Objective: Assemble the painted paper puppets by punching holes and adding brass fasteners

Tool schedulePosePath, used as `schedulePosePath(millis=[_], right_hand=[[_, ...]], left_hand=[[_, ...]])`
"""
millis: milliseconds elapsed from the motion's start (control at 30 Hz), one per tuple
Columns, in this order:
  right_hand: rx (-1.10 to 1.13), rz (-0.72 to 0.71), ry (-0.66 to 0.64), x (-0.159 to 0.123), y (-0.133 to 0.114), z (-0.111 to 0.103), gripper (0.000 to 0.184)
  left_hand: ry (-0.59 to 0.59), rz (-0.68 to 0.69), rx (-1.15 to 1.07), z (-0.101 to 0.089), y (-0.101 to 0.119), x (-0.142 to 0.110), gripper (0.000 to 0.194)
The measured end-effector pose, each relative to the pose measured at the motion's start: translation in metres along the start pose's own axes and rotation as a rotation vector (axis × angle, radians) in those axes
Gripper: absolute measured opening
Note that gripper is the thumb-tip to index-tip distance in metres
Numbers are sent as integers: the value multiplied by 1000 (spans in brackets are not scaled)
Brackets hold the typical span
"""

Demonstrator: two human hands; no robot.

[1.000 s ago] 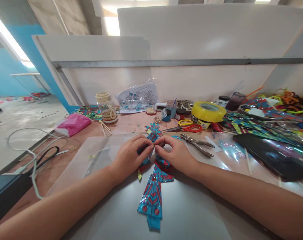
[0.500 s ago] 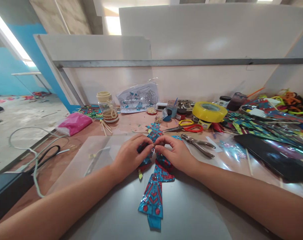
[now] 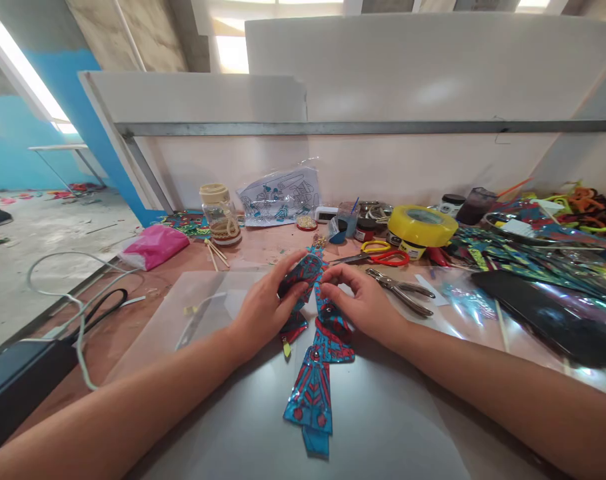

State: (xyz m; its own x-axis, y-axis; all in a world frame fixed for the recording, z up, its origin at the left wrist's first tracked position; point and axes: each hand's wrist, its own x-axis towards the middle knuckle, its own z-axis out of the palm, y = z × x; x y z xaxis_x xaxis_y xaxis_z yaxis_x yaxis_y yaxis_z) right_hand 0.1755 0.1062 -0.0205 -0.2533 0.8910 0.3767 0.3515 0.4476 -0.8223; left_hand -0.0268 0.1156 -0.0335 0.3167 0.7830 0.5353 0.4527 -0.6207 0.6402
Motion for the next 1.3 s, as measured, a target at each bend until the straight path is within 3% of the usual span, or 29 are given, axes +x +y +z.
schedulePosePath(millis=[67,233,733,867,933,1067,1133,1200,1300], right_hand=[[13,5,15,1,3,-1,13],[-4,11,26,0,7,-1,14],[-190,-104,95,-2,7,3,12],[-165,-103,77,5,-6,-10,10],[-193,-57,-74,11,-21,-27,8],[-341,7,-762,15,-49,-60,9],[-351,-15,-994,13,-52,-66,8],[-300,4,-1094,12,-47,-66,9],[-111,143,-1128,16,-31,-62,10]], left_hand=[[2,-65,-24,1,-1,1,55],[-42,-68,-45,0,-1,4,21],[-108,-9,98,0,5,-1,26],[-90,-51,65,-1,3,2,23],[-76,-87,26,-1,1,2,23],[-121,-112,-31,0,-2,1,37],[-161,-47,-31,0,-2,0,41],[-223,67,3,-1,-1,-1,32],[-336,206,85,-1,3,-1,28]])
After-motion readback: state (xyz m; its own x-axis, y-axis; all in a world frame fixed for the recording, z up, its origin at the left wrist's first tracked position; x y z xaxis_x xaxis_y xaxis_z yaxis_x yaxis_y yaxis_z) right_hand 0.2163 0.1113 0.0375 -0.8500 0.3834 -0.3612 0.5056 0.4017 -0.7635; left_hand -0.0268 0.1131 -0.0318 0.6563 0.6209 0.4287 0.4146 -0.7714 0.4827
